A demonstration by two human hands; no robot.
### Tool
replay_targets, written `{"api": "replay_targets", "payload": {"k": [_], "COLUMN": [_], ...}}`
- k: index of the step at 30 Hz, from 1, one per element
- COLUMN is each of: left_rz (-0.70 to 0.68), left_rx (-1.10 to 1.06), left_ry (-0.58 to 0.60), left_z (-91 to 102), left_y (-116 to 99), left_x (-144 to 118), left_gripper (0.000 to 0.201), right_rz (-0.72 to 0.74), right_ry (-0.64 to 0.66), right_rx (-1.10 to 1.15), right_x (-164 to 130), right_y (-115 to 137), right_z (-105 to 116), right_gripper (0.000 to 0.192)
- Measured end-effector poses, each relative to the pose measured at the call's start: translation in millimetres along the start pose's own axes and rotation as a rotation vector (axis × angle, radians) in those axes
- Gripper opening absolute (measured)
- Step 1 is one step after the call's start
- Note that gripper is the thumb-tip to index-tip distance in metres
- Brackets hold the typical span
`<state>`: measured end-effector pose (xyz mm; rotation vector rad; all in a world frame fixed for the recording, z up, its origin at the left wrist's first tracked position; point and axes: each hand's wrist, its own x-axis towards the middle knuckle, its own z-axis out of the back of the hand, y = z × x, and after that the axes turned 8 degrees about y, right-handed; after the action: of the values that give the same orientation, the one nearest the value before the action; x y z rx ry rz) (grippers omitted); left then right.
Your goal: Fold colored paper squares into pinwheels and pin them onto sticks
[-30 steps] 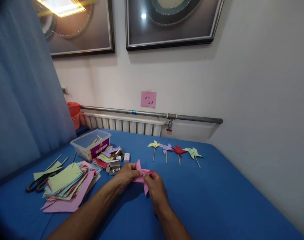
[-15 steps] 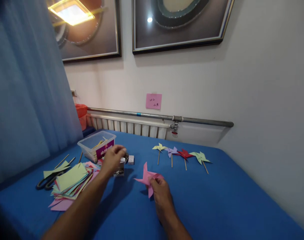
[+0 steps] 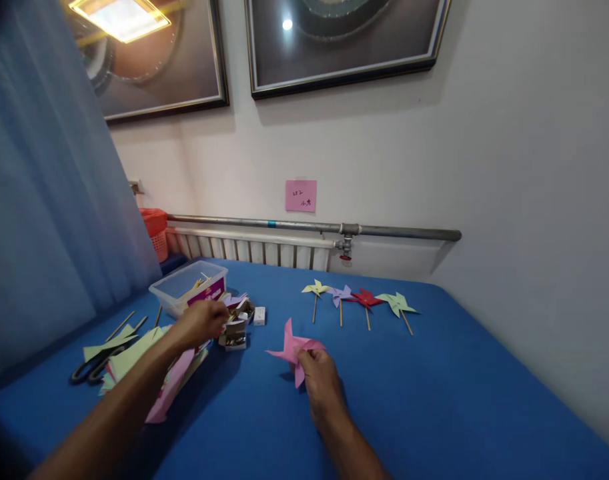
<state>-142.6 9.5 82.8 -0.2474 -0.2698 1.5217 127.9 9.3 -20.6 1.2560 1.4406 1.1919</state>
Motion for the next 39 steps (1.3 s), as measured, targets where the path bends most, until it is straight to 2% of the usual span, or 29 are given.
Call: {"api": "replay_targets", "payload": {"k": [2, 3, 6, 9, 18, 27, 32, 35, 39], "left_rz": [0.018, 0.057, 0.142, 0.178, 0.212, 0.176, 0.201, 0.230, 0.205], "left_rx": [0.092, 0.145, 0.206, 0.192, 0.161, 0.132, 0.179, 0.231, 0.278], "left_ry": [0.140, 0.158, 0.163, 0.166, 0.152, 0.073, 0.141, 0.181, 0.199], "left_z": [-20.9, -29.7, -47.6, -54.4, -57.5, -44.0, -46.7, -47.5, -45.9], "left_y": [-20, -27, -36, -33, -25, -11, -16, -20, -24], "left_x": [-6, -7, -5, -1, -4, -15, -13, -13, -14], "left_gripper": [0.017, 0.019, 0.027, 0.029, 0.028, 0.031, 0.026, 0.028, 0.034], "right_rz": [0.005, 0.005, -0.006, -0.006, -0.018, -0.043, -0.045, -0.051, -0.039], "right_ry": [-0.004, -0.004, -0.003, -0.003, -0.007, -0.020, -0.011, -0.001, 0.021], "right_rx": [-0.009, -0.013, -0.019, -0.004, 0.025, 0.069, 0.060, 0.079, 0.111], "right_x": [0, 0, 0, -1, -1, 0, 0, 0, 0], "right_y": [-1, -2, -1, 1, 0, -1, -3, -4, -4], "right_z": [1, 2, 2, 0, 0, 0, 3, 2, 1], "right_gripper": [0.033, 0.034, 0.035, 0.033, 0.033, 0.032, 0.033, 0.035, 0.034]}}
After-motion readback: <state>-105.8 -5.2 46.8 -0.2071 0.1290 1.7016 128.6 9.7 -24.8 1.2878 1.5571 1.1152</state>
